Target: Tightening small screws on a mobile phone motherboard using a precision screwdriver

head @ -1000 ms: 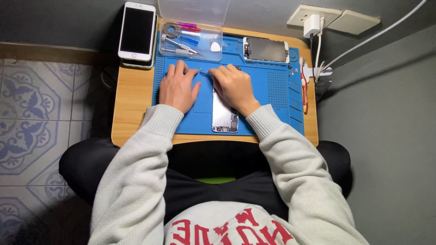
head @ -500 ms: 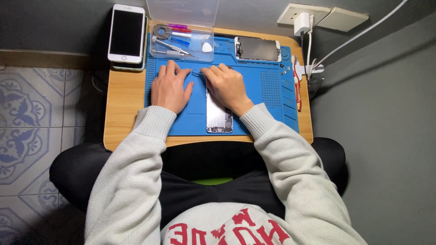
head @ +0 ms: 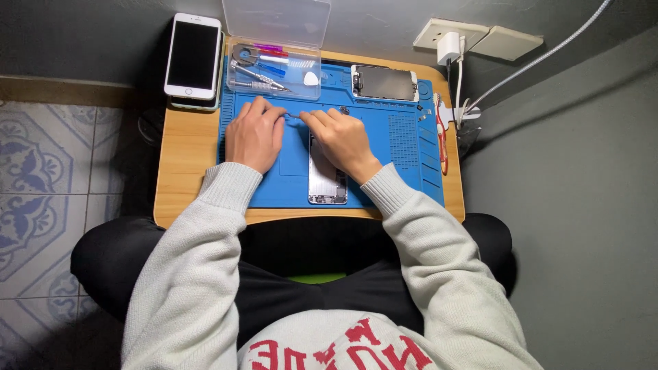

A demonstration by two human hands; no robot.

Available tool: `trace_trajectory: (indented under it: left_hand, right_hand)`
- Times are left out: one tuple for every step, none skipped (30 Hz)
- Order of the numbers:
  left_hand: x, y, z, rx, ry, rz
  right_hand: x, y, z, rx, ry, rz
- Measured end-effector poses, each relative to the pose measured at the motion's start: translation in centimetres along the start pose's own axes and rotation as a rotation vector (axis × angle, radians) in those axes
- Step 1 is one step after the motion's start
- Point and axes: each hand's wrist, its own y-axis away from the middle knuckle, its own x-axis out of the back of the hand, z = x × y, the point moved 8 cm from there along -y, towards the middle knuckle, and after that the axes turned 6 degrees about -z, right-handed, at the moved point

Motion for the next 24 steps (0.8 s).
trace_trajectory:
  left_hand:
    - [0.3,0.0,0.1,-0.010,0.062,0.027]
    - [0.5,0.0,0.1,-0.019,0.124,0.054]
    - [0.8,-0.1,0.3,-0.026,0.127,0.054]
    - [1.0,-0.2,0.5,-0.028,0.169,0.056]
    - [1.1,-0.1,0.6,-0.028,0.214,0.054]
    - [1.3,0.0,1.2,-0.034,0.218,0.050]
    - [1.6,0.1,1.8,-0.061,0.228,0.071]
    - [2.0,0.2,2.4,-0.089,0.237,0.091]
    - [1.9,0.4,2.9,-0.090,0.240,0.087]
    - [1.9,0.7,3.6,-0.113,0.171,0.115]
    - [1.9,0.8,4.5,-0.136,0.104,0.145]
    - [1.7,0.8,4.9,-0.139,0.109,0.143]
    - [1.7,1.0,5.1,-0.125,0.123,0.164]
    - [1.7,1.2,5.2,-0.110,0.136,0.184]
    - [1.2,1.4,5.3,-0.111,0.137,0.180]
    - [0.9,1.6,5.1,-0.088,0.163,0.188]
    - [0.7,1.8,4.9,-0.065,0.187,0.198]
    - [0.6,1.8,5.0,-0.066,0.185,0.197]
    - [0.5,1.9,5.4,-0.098,0.183,0.217]
    - [0.5,2.0,5.8,-0.129,0.181,0.238]
    - [0.5,2.1,6.1,-0.133,0.181,0.234]
    - [0.6,2.3,6.5,-0.162,0.158,0.243]
    - [0.8,2.3,6.8,-0.192,0.132,0.256]
    - [0.8,2.2,6.7,-0.196,0.128,0.257]
  right_hand:
    - [0.8,-0.1,-0.1,-0.009,-0.014,-0.009]
    - [1.7,-0.2,-0.1,-0.018,-0.027,-0.017]
    - [2.3,0.0,0.0,-0.023,-0.022,-0.018]
    - [2.9,0.2,0.3,-0.035,-0.031,-0.019]
    - [3.5,0.5,0.4,-0.047,-0.041,-0.023]
    - [4.3,0.6,0.6,-0.053,-0.037,-0.027]
    - [4.9,0.7,0.8,-0.065,-0.086,-0.053]
    - [5.5,0.7,1.1,-0.077,-0.134,-0.079]
    - [5.7,1.1,1.3,-0.081,-0.134,-0.082]
    - [5.8,1.5,1.6,-0.100,-0.163,-0.100]
    - [5.9,2.0,2.1,-0.118,-0.189,-0.118]
    - [5.4,2.5,2.6,-0.121,-0.186,-0.121]
    - [4.6,3.1,3.3,-0.188,-0.308,-0.133]
    - [3.8,3.8,4.1,-0.256,-0.431,-0.143]
    - [3.5,4.2,4.2,-0.259,-0.433,-0.145]
    - [2.7,4.9,5.0,-0.367,-0.624,-0.146]
    - [1.8,5.5,5.7,-0.472,-0.816,-0.144]
    - [1.5,5.3,5.5,-0.473,-0.818,-0.143]
    - [0.4,5.5,5.5,-0.543,-0.997,-0.195]
    - [-0.7,5.8,5.2,-0.611,-1.177,-0.247]
    - [-1.2,6.1,4.9,-0.616,-1.178,-0.244]
    - [-2.0,6.4,4.6,-0.651,-1.239,-0.243]
    - [-2.8,6.5,4.4,-0.682,-1.300,-0.239]
    - [-3.5,6.6,4.4,-0.681,-1.302,-0.234]
